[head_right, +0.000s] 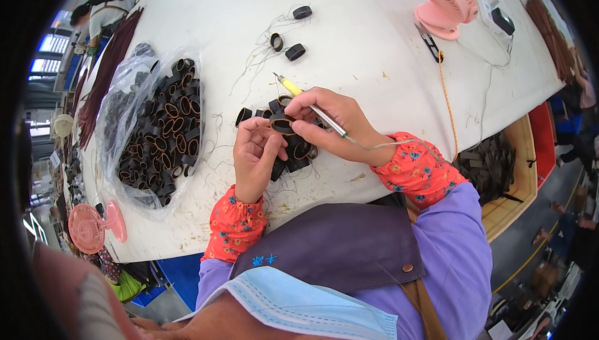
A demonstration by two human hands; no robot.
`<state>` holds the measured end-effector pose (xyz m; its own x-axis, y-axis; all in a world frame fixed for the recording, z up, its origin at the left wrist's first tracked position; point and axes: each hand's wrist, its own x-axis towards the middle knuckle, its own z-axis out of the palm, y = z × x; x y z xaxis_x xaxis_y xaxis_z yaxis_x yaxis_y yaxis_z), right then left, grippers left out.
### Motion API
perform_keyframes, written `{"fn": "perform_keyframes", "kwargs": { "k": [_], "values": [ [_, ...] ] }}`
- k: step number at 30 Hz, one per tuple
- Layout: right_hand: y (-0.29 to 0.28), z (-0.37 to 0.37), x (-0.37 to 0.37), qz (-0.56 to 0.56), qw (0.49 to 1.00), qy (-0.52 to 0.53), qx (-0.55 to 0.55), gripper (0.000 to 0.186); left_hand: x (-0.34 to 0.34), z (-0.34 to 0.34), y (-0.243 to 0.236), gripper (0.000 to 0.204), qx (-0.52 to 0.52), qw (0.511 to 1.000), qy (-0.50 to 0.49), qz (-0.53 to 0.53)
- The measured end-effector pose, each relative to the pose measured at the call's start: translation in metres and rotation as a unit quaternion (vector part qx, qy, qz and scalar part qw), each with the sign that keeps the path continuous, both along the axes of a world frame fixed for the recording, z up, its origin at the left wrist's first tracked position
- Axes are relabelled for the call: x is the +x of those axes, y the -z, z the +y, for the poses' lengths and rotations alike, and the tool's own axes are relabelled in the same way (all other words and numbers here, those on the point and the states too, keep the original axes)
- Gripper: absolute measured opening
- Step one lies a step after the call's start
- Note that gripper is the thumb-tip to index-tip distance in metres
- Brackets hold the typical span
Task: Applying a yellow finish or adhesive to the edges of small black leather loops using a precision applicator pen.
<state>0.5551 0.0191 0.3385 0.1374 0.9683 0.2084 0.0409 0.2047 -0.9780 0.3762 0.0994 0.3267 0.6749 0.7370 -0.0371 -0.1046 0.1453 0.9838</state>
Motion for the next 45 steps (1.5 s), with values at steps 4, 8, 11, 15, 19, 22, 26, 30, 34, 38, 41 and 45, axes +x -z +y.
{"fn": "perform_keyframes", "kwargs": {
  "k": [4,8,11,15,19,22,26,30,34,38,41,45],
  "values": [
    [-0.003,-0.001,0.001,0.024,1.0,-0.013,-0.014,0.02,-0.004,0.0,-0.009,0.04,0.019,0.999,0.035,0.017],
    [-0.001,-0.001,-0.002,0.037,0.999,-0.022,-0.002,0.019,-0.001,-0.001,-0.002,0.045,0.064,0.997,0.05,0.019],
    [-0.002,-0.001,-0.003,0.048,0.998,-0.038,0.01,0.019,-0.002,-0.004,0.0,0.028,0.056,0.997,0.04,0.02],
    [-0.003,-0.002,-0.005,0.074,0.997,-0.032,0.002,0.019,-0.007,-0.001,0.005,0.008,0.062,0.998,0.011,0.001],
    [-0.004,-0.002,-0.002,0.065,0.997,-0.019,-0.027,0.018,-0.01,0.0,0.005,0.001,0.145,0.989,-0.003,0.018],
    [-0.005,-0.003,-0.005,0.059,0.998,0.009,-0.03,0.017,-0.012,0.002,0.006,0.003,0.182,0.983,0.01,0.027],
    [-0.005,-0.002,-0.006,0.057,0.998,0.023,-0.032,0.017,-0.005,0.0,0.005,0.007,0.089,0.996,-0.016,-0.007],
    [0.002,0.0,-0.01,0.067,0.996,0.05,-0.014,0.016,0.004,-0.003,0.011,0.005,0.18,0.98,-0.007,-0.081],
    [0.012,0.001,-0.012,-0.019,0.996,0.071,0.04,0.016,0.003,-0.01,0.002,0.002,-0.005,0.997,-0.004,-0.079],
    [0.009,0.002,-0.013,-0.051,0.994,0.069,0.069,0.016,0.001,-0.007,0.002,0.003,-0.036,0.995,-0.003,-0.097],
    [-0.006,-0.001,-0.012,-0.068,0.991,0.105,0.041,0.015,-0.002,-0.003,0.003,0.003,-0.034,0.995,-0.035,-0.081],
    [-0.004,-0.004,0.01,-0.01,0.986,0.036,0.16,0.017,-0.004,0.001,0.003,0.003,-0.01,0.996,-0.056,-0.067]
  ]
}}
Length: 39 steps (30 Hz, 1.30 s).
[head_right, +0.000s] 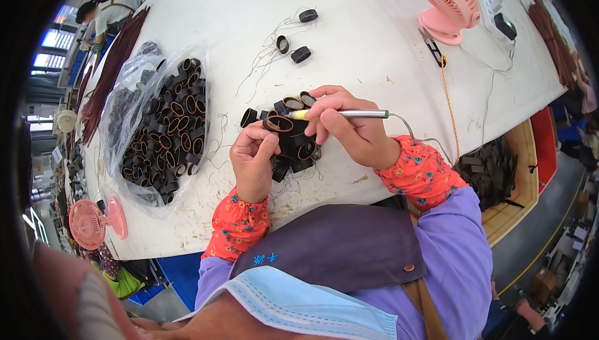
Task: Applying a yellow finish or adhesive to the edges of small black leather loops using a precision applicator pen.
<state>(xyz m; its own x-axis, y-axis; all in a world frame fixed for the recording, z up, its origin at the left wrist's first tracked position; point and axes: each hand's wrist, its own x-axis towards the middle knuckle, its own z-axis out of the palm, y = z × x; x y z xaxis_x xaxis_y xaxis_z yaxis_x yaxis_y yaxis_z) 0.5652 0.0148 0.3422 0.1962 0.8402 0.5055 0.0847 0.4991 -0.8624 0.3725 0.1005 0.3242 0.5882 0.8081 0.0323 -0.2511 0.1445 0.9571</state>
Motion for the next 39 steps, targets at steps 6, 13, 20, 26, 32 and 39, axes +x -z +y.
{"fn": "perform_keyframes", "kwargs": {
  "k": [6,13,20,26,32,39],
  "values": [
    [-0.002,0.0,-0.005,-0.099,0.995,-0.031,0.007,0.014,0.0,-0.001,0.001,0.004,0.004,1.0,0.001,0.01],
    [0.004,0.003,-0.008,-0.121,0.992,0.017,0.021,0.012,0.0,-0.001,0.001,0.005,0.0,1.0,0.004,0.004],
    [0.004,-0.004,-0.003,-0.071,0.997,-0.016,0.006,0.011,0.0,0.0,-0.001,0.005,-0.003,1.0,-0.002,-0.003],
    [0.007,0.009,-0.018,-0.09,0.993,0.066,-0.041,0.015,0.0,-0.004,-0.002,0.006,0.005,0.999,0.037,-0.003],
    [0.007,0.01,-0.009,-0.078,0.991,0.068,-0.083,0.016,0.002,0.01,-0.013,0.025,0.479,0.815,-0.146,0.292],
    [0.006,0.011,-0.016,-0.155,0.986,0.055,0.004,0.017,-0.002,0.005,-0.005,0.025,0.307,0.933,-0.009,0.189]
  ]
}}
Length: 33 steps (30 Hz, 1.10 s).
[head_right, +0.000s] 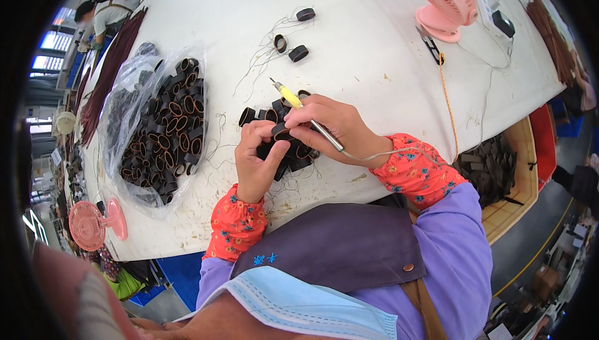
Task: Applying a yellow finish or adhesive to the edges of small black leather loops using a precision applicator pen.
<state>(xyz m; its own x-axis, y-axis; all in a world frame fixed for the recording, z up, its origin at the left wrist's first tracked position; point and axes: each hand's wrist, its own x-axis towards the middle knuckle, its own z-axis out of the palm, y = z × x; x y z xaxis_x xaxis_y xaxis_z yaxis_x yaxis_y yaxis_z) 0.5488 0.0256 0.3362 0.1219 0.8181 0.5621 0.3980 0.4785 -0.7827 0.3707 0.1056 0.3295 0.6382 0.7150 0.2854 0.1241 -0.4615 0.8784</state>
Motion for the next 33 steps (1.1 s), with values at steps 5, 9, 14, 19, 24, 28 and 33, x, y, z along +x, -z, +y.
{"fn": "perform_keyframes", "kwargs": {
  "k": [5,9,14,19,24,28,33],
  "values": [
    [-0.002,0.001,0.007,-0.065,0.996,0.021,-0.05,0.016,-0.012,0.021,0.0,0.014,-0.02,0.984,-0.138,-0.113],
    [0.001,0.0,0.005,-0.187,0.982,-0.015,-0.032,0.017,-0.03,0.05,-0.011,0.01,-0.054,0.905,-0.327,-0.265],
    [0.007,-0.001,0.004,-0.194,0.978,-0.042,-0.069,0.017,-0.03,0.058,-0.01,0.033,0.017,0.877,-0.396,-0.272],
    [0.003,-0.003,0.007,0.026,0.991,-0.088,-0.092,0.013,-0.012,0.019,-0.008,0.035,-0.185,0.972,0.009,-0.146],
    [0.001,-0.008,0.008,0.201,0.959,-0.145,-0.135,0.009,0.003,-0.008,0.001,0.032,-0.289,0.941,0.151,-0.091],
    [0.0,-0.008,0.008,0.251,0.938,-0.155,-0.179,0.011,0.0,-0.006,0.004,0.026,-0.299,0.945,0.08,-0.104],
    [-0.007,-0.003,0.005,0.005,0.994,-0.069,-0.083,0.02,0.004,-0.007,0.003,0.025,-0.097,0.994,0.02,-0.048]
  ]
}}
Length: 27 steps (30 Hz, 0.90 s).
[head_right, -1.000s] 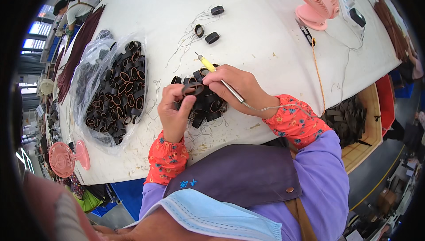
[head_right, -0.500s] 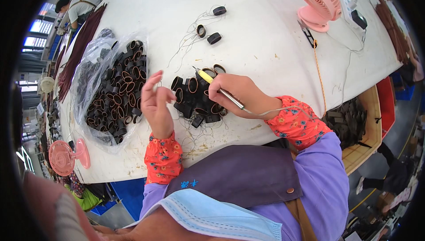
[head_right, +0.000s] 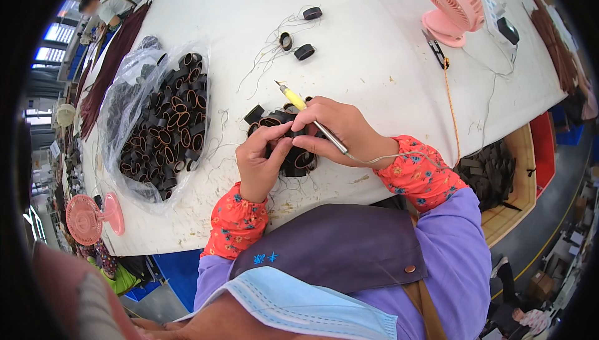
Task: Applying a yellow finish or adhesive to the edges of small black leather loops using a precision applicator pen.
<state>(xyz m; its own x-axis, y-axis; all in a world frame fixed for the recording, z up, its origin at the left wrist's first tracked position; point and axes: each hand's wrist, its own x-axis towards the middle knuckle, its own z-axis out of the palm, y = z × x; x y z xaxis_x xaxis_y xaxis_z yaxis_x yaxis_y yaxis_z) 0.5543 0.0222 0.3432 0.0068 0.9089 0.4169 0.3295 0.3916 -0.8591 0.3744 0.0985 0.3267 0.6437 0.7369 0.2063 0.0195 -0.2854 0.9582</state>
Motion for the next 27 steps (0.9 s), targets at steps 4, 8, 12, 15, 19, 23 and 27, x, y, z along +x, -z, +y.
{"fn": "perform_keyframes", "kwargs": {
  "k": [4,8,12,15,19,23,27],
  "values": [
    [0.0029,0.0019,-0.0014,-0.073,0.993,0.046,0.085,0.025,-0.0016,0.0015,-0.0008,0.024,0.003,1.0,-0.012,-0.012],
    [0.0039,0.0015,0.0012,-0.086,0.992,0.045,0.084,0.028,-0.0029,0.0063,0.0002,0.023,0.005,1.0,-0.005,-0.002],
    [0.0079,0.0028,-0.0003,-0.08,0.989,0.056,0.114,0.025,-0.0011,0.0041,-0.0035,0.019,0.03,0.999,-0.028,0.004],
    [0.0079,0.0008,-0.0039,-0.071,0.991,0.049,0.103,0.025,-0.0003,0.006,0.0032,0.014,0.057,0.998,-0.036,-0.017],
    [0.0067,0.0014,-0.0024,-0.123,0.985,0.052,0.106,0.026,-0.0003,0.003,-0.0004,0.007,-0.191,0.978,0.018,-0.083],
    [0.0053,0.0031,-0.0045,-0.128,0.983,0.058,0.117,0.026,-0.0015,0.0026,0.0001,0.005,-0.222,0.968,0.043,-0.108],
    [0.0003,0.0003,-0.0045,-0.048,0.997,0.037,0.045,0.026,-0.0027,0.0026,-0.0002,0.003,-0.239,0.964,0.034,-0.116]
  ]
}}
